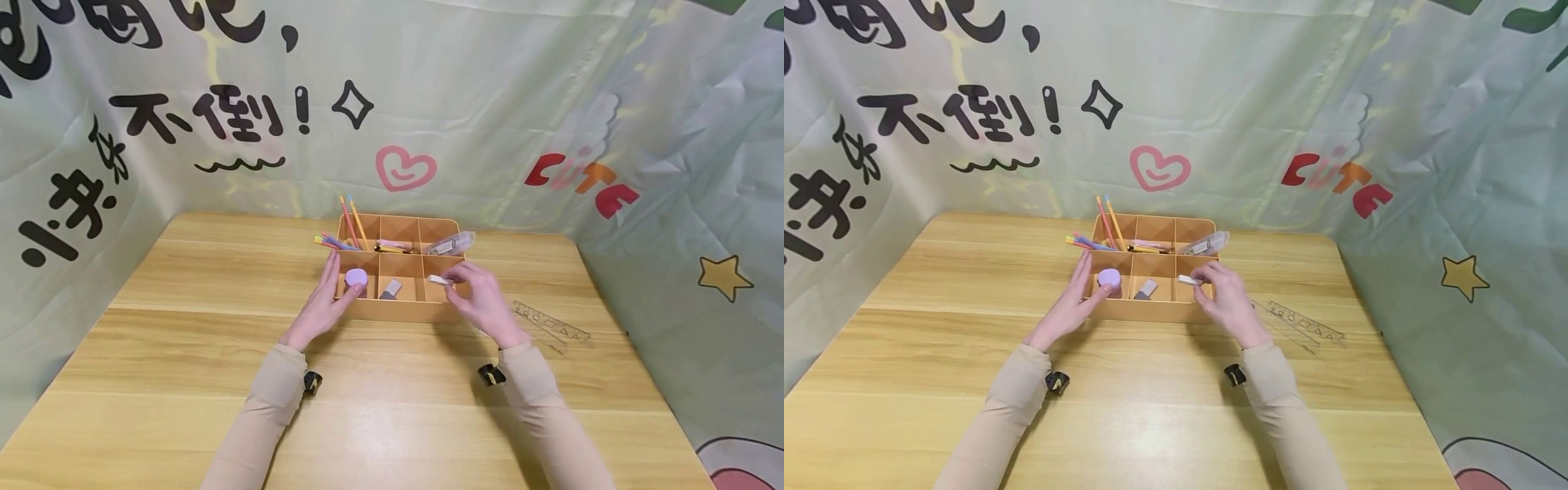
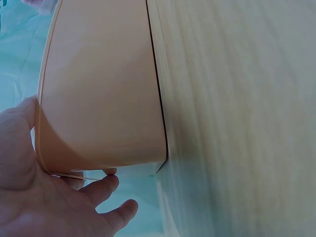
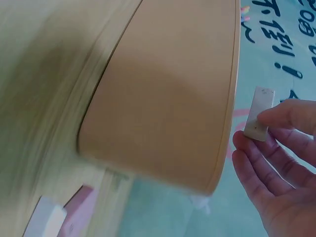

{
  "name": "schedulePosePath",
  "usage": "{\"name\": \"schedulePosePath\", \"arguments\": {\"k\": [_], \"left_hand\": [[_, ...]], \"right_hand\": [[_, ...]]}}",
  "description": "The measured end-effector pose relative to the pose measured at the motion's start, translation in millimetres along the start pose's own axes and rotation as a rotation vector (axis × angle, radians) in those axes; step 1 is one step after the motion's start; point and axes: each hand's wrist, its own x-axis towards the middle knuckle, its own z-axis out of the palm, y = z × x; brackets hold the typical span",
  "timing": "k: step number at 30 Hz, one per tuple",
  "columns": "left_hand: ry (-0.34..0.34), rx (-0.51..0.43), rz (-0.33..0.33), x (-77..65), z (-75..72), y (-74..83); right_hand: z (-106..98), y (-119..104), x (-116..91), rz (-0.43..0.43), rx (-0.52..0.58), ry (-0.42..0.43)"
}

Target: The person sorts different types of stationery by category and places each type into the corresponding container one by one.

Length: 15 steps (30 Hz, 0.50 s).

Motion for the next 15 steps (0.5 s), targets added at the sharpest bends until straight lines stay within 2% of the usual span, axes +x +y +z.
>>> {"name": "schedulePosePath", "arguments": {"k": [8, 15], "left_hand": [[0.001, -0.004, -0.004, -0.4, 0.5, -0.1], [0.002, 0.001, 0.003, 0.1, 0.3, -0.2]], "right_hand": [[14.6, -11.5, 16.7, -0.052, -0.080, -0.021], [23.6, -18.5, 30.8, -0.062, -0.104, -0.082]]}}
